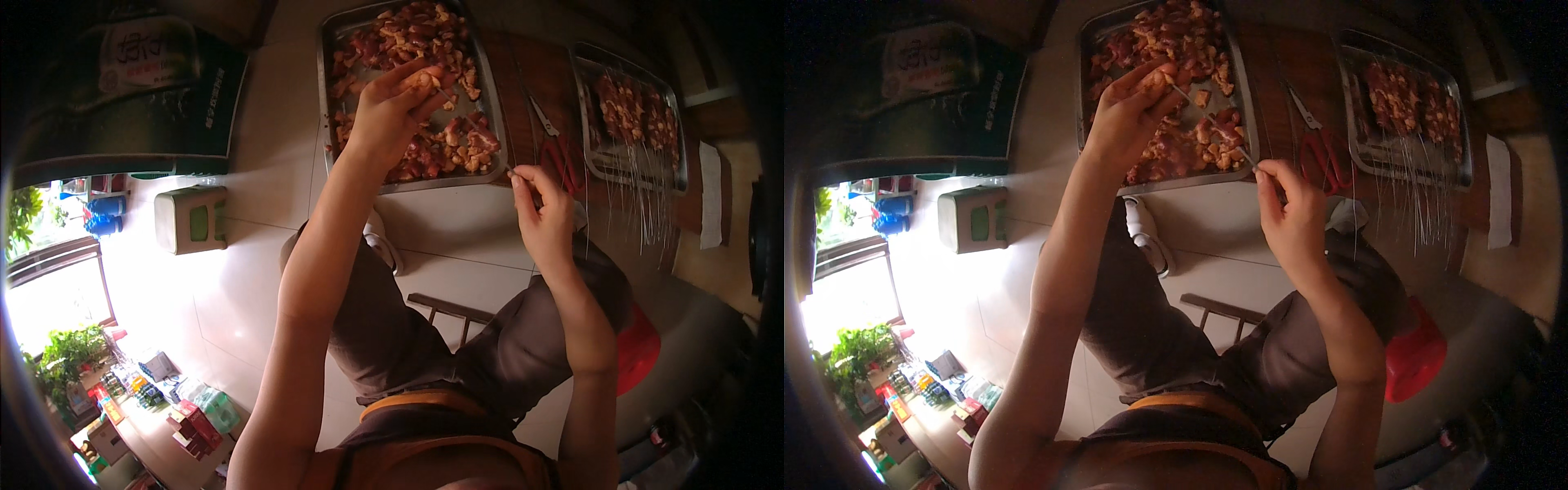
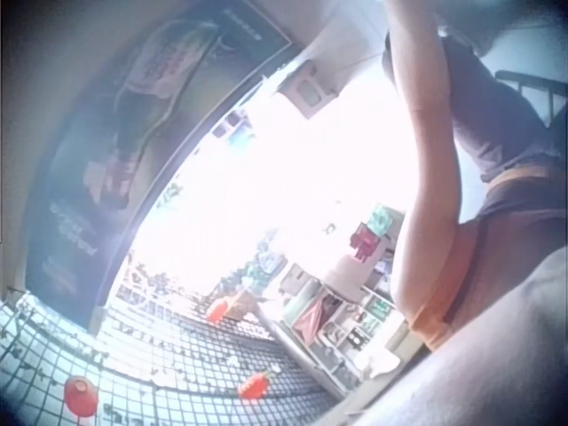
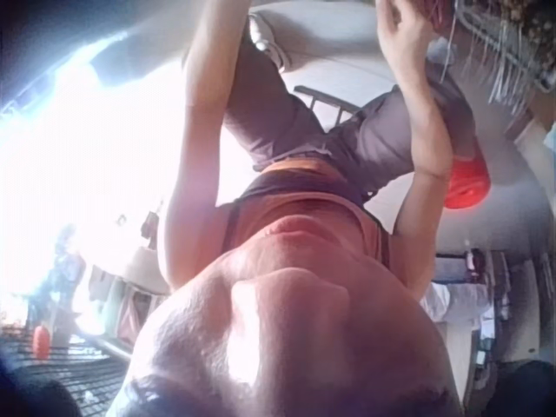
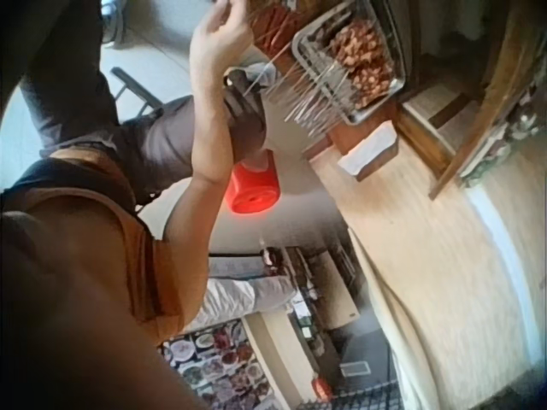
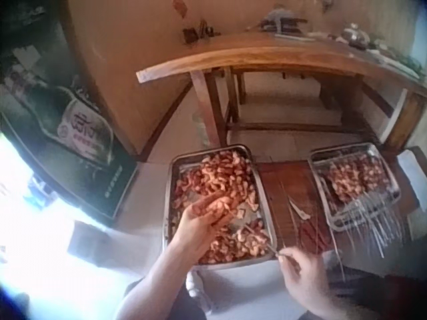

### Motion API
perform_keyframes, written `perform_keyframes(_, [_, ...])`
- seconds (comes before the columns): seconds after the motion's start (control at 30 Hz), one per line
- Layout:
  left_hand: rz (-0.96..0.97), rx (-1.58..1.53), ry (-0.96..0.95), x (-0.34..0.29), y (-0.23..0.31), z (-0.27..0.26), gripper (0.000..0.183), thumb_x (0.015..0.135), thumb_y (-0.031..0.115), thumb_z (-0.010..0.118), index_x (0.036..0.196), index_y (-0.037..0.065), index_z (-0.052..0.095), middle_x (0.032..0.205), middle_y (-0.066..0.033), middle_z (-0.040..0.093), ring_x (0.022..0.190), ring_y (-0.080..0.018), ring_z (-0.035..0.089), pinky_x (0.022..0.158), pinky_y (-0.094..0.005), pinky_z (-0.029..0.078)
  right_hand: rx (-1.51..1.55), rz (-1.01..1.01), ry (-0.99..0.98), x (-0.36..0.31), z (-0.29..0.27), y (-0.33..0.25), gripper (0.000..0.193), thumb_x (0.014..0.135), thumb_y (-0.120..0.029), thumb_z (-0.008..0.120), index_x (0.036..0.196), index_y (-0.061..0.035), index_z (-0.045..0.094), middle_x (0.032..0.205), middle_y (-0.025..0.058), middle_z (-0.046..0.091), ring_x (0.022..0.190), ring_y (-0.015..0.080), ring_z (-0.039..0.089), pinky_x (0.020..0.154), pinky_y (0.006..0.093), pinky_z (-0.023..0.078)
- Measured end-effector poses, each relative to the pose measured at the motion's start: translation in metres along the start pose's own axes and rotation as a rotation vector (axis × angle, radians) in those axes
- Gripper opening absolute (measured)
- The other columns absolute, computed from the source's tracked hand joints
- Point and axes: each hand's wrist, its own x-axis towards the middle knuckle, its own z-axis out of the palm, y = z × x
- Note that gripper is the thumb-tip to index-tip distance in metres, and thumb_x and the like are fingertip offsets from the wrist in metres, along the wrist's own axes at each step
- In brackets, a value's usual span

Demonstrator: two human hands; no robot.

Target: The person threads pieces of marinated meat onto metal skewers from a tray. They occasionally use scissors to trim pieces and place the completed skewers into a second tray.

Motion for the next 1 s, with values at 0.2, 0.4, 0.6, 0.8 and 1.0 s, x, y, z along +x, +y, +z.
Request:
perform_keyframes(0.2, [-0.056,-0.042,-0.064,0.003,-0.004,-0.007,0.038,0.094,-0.008,0.044,0.132,-0.012,0.040,0.122,-0.0203,0.056,0.116,-0.0309,0.059,0.100,-0.0390,0.052,0.002,-0.043,0.021,-0.003,0.005,0.004,0.006,0.089,-0.002,0.061,0.095,0.0005,0.062,0.081,0.0143,0.067,0.071,0.0283,0.067,0.061,0.0316,0.049])
perform_keyframes(0.4, [-0.133,-0.044,-0.044,-0.001,-0.003,-0.004,0.032,0.095,-0.007,0.043,0.127,-0.008,0.047,0.124,-0.0176,0.057,0.120,-0.0316,0.056,0.099,-0.0374,0.052,0.008,-0.110,0.068,-0.003,0.008,0.000,0.007,0.088,-0.001,0.061,0.095,0.0004,0.062,0.080,0.0151,0.067,0.070,0.0286,0.067,0.061,0.0311,0.049])
perform_keyframes(0.6, [-0.220,-0.035,-0.169,-0.008,-0.018,0.004,0.028,0.091,-0.007,0.047,0.118,-0.013,0.050,0.115,-0.0189,0.060,0.107,-0.0302,0.064,0.089,-0.0327,0.057,-0.072,-0.148,0.095,0.000,0.010,-0.003,0.007,0.089,-0.002,0.062,0.095,-0.0006,0.062,0.078,0.0157,0.065,0.065,0.0277,0.065,0.057,0.0308,0.048])
perform_keyframes(0.8, [-0.172,-0.061,-0.145,-0.015,-0.032,0.015,0.027,0.094,-0.002,0.048,0.120,-0.006,0.053,0.110,-0.0123,0.065,0.096,-0.0223,0.067,0.079,-0.0282,0.057,0.041,-0.049,0.068,0.009,0.015,-0.006,0.008,0.090,-0.005,0.061,0.096,-0.0005,0.062,0.076,0.0138,0.065,0.062,0.0228,0.063,0.055,0.0295,0.046])
perform_keyframes(1.0, [-0.120,-0.075,-0.161,-0.019,-0.036,0.018,0.047,0.090,-0.004,0.059,0.133,-0.004,0.041,0.118,-0.0145,0.062,0.102,-0.0217,0.065,0.088,-0.0336,0.056,0.168,0.104,0.003,0.013,0.021,-0.005,0.009,0.091,-0.006,0.061,0.096,0.0005,0.062,0.073,0.0063,0.064,0.059,0.0096,0.058,0.052,0.0251,0.043])
